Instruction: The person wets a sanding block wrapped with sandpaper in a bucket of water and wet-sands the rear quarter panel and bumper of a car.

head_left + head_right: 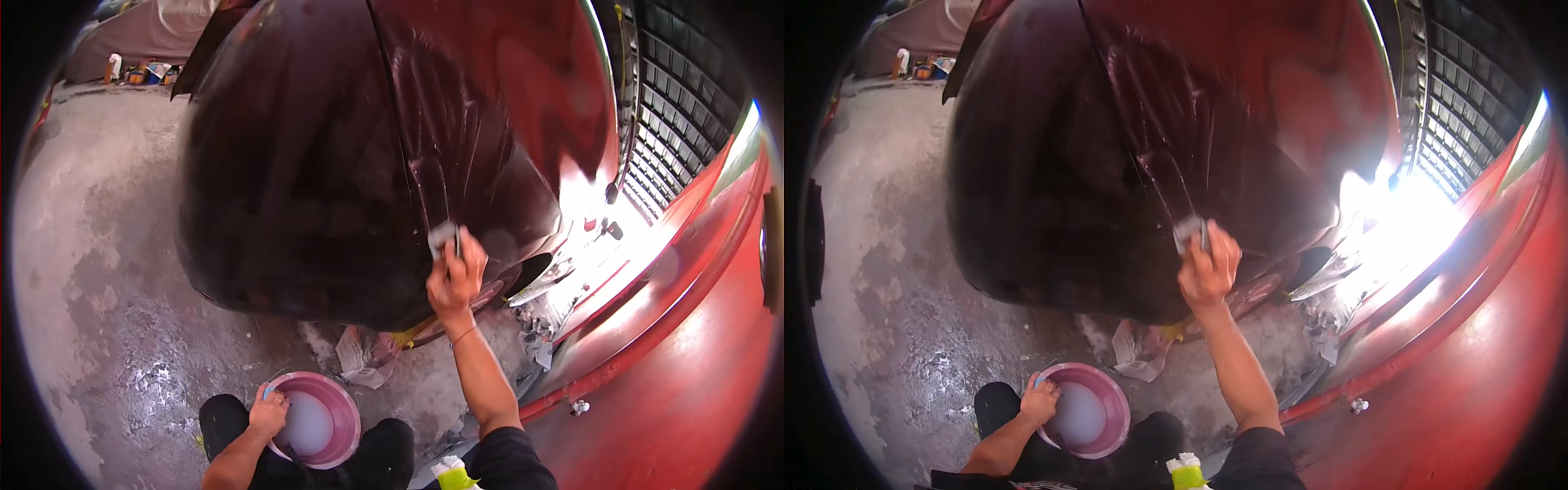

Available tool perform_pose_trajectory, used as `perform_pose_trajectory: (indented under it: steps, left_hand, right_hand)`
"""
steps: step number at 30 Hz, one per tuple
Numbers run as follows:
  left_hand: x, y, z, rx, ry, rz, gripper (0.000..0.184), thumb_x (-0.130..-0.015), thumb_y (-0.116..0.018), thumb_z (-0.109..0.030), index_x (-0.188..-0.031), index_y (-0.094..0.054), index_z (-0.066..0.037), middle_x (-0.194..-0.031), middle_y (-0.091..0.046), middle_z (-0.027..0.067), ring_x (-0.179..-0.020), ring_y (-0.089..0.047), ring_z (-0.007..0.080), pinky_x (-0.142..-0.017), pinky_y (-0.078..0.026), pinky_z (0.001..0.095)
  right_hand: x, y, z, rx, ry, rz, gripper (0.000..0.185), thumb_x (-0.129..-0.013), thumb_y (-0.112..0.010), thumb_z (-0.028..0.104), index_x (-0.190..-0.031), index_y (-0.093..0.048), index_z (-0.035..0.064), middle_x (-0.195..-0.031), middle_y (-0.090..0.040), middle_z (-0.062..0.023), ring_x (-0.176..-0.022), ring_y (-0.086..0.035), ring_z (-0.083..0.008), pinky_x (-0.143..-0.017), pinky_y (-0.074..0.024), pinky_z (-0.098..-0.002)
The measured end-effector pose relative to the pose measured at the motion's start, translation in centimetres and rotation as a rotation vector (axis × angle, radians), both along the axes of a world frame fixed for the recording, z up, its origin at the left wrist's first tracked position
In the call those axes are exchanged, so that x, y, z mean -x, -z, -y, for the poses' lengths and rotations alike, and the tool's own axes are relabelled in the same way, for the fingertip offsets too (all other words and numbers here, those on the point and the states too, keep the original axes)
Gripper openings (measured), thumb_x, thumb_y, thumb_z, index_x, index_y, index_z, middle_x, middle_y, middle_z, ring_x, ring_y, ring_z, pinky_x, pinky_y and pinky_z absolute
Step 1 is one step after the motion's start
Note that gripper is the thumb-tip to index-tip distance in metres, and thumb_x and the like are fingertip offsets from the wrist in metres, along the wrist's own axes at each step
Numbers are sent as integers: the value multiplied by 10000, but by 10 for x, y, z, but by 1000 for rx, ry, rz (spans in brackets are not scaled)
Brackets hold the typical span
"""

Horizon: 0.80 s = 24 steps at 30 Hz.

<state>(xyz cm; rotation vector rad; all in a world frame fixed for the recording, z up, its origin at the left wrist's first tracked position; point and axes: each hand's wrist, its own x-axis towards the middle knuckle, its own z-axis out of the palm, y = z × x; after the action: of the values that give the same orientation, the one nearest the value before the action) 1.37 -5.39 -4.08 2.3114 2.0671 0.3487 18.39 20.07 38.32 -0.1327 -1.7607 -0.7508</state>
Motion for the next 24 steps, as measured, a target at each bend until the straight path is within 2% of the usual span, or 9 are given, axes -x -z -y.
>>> perform_pose_trajectory:
  steps: [3, 6, 8, 12, 13, 16, 19, 22, 24]
  left_hand:
    - [2, -7, 0, 44, 13, -2, 396, -915, -495, -199, -1264, -658, -108, -1288, -629, 37, -1294, -508, 183, -1214, -150, 549]
    - [1, 2, -2, 11, 11, -24, 392, -911, -501, -197, -1256, -664, -109, -1279, -632, 36, -1288, -513, 183, -1213, -149, 556]
    - [-1, 7, -3, -15, 15, -24, 389, -908, -505, -198, -1251, -667, -108, -1273, -634, 36, -1284, -516, 183, -1213, -150, 555]
    - [1, 10, -2, -19, 3, -7, 386, -898, -519, -198, -1240, -672, -106, -1259, -638, 37, -1277, -523, 185, -1213, -157, 552]
    - [1, 8, -2, -5, 1, 3, 389, -887, -531, -193, -1238, -673, -103, -1259, -641, 41, -1280, -523, 188, -1212, -165, 550]
    - [0, 6, -3, -14, -2, 18, 394, -881, -533, -184, -1241, -669, -100, -1268, -637, 46, -1288, -519, 191, -1212, -163, 551]
    - [2, 13, -5, -35, -1, 52, 399, -874, -537, -182, -1242, -665, -99, -1283, -628, 54, -1299, -512, 191, -1214, -149, 550]
    - [3, 5, -5, -11, 5, 86, 400, -874, -536, -182, -1244, -661, -98, -1289, -623, 58, -1301, -513, 192, -1214, -144, 554]
    - [2, 2, -5, 37, 18, -4, 408, -896, -511, -183, -1273, -643, -103, -1276, -624, 72, -1291, -523, 199, -1212, -143, 572]
  right_hand:
    - [17, -27, 12, -12, -35, -1, 414, -714, -695, -141, -1092, -687, 28, -1255, -643, -220, -1096, -631, -388, -962, -495, -435]
    - [86, -107, 53, -56, -113, -77, 421, -727, -737, -102, -1122, -692, 37, -1238, -655, -181, -1076, -636, -362, -937, -493, -421]
    - [89, -116, 56, -25, -105, -53, 427, -731, -734, -96, -1131, -690, 45, -1244, -652, -175, -1089, -631, -360, -945, -487, -425]
    - [-4, -22, -11, -53, 41, -64, 424, -784, -669, -114, -1168, -640, 63, -1323, -613, -193, -1173, -607, -375, -1016, -467, -457]
    - [-34, -8, -31, 26, 186, -133, 410, -815, -668, -90, -1192, -600, 58, -1345, -596, -201, -1171, -609, -386, -1003, -486, -445]
    - [-50, -1, -56, 152, 217, -375, 360, -902, -689, 31, -1245, -582, 42, -1318, -607, -191, -1139, -627, -360, -940, -527, -377]
    - [-25, 7, -35, 349, 153, -554, 342, -906, -659, 8, -1243, -601, 21, -1306, -614, -194, -1186, -596, -378, -989, -497, -424]
    - [-28, 1, -16, 431, 198, -535, 310, -923, -664, 55, -1226, -617, 7, -1269, -633, -192, -1147, -621, -352, -967, -504, -398]
    - [-27, 16, 12, 560, 148, -588, 314, -914, -685, 80, -1205, -624, -21, -1180, -660, -191, -1055, -654, -328, -923, -508, -391]
